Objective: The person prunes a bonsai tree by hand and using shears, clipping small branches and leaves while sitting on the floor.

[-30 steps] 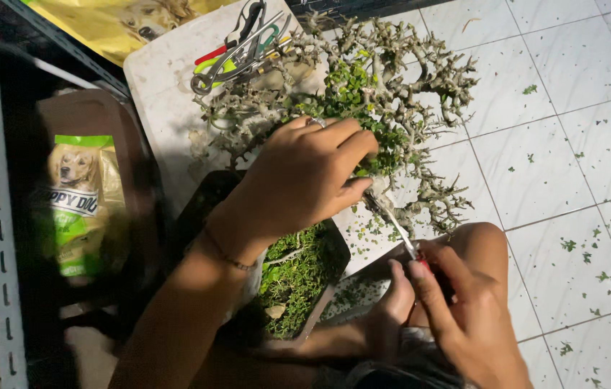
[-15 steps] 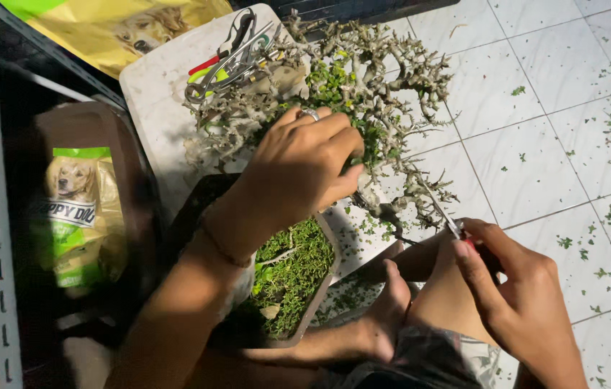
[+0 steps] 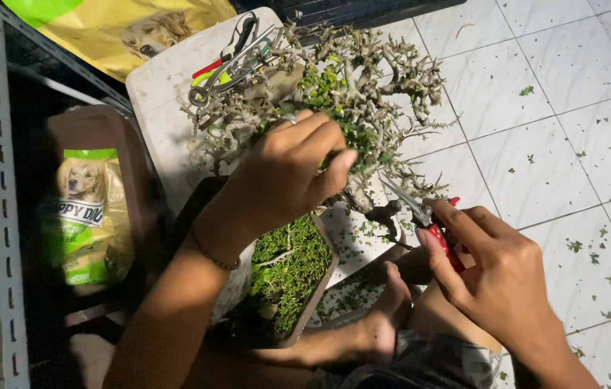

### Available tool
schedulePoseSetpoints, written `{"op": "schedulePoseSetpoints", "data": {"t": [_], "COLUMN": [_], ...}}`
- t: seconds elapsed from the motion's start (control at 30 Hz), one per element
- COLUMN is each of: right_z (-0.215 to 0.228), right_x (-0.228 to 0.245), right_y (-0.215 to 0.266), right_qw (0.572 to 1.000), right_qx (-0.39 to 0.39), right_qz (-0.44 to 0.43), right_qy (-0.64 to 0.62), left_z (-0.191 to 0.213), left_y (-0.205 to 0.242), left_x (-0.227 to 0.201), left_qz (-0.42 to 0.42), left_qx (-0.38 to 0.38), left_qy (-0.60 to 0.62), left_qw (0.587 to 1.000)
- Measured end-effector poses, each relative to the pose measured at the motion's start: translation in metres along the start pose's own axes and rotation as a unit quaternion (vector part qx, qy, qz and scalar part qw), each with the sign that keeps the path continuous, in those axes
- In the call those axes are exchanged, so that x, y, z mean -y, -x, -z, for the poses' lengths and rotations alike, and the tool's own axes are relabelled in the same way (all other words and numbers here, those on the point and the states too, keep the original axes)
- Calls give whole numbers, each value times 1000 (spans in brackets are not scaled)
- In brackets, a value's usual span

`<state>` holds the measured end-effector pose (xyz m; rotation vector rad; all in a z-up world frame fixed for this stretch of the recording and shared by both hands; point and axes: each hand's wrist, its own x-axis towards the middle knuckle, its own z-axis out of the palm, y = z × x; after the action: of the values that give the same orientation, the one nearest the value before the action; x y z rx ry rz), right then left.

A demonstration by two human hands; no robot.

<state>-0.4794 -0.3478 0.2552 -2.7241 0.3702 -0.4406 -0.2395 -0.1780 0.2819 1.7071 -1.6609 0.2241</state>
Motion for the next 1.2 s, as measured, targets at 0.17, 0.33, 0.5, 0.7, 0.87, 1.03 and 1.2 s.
{"op": "schedulePoseSetpoints", "data": {"t": [0.17,0.33,0.5,0.7,0.87,1.03,1.2], "right_z": [-7,-5,-9,-19,-29,-30,-33], "right_x": [-2,-1,1,0,-2,0,1], "right_y": [-2,-11,-14,-11,-10,-13,-8], "right_qw": [994,992,994,992,993,992,994], "right_qx": [-80,-80,-68,-84,-100,-109,-91], "right_qz": [26,55,58,72,60,64,35], "right_qy": [63,77,69,63,20,-9,-47], "left_z": [-5,-1,-2,-1,-4,-3,-3], "left_y": [8,9,11,12,15,14,15], "left_x": [0,0,-3,-4,0,0,2], "left_qz": [-19,-18,-6,-10,-23,-32,-19], "left_qx": [68,63,75,78,85,89,97], "left_qy": [-121,-46,-47,-65,-64,-62,-55], "left_qw": [990,997,996,995,994,994,994]}}
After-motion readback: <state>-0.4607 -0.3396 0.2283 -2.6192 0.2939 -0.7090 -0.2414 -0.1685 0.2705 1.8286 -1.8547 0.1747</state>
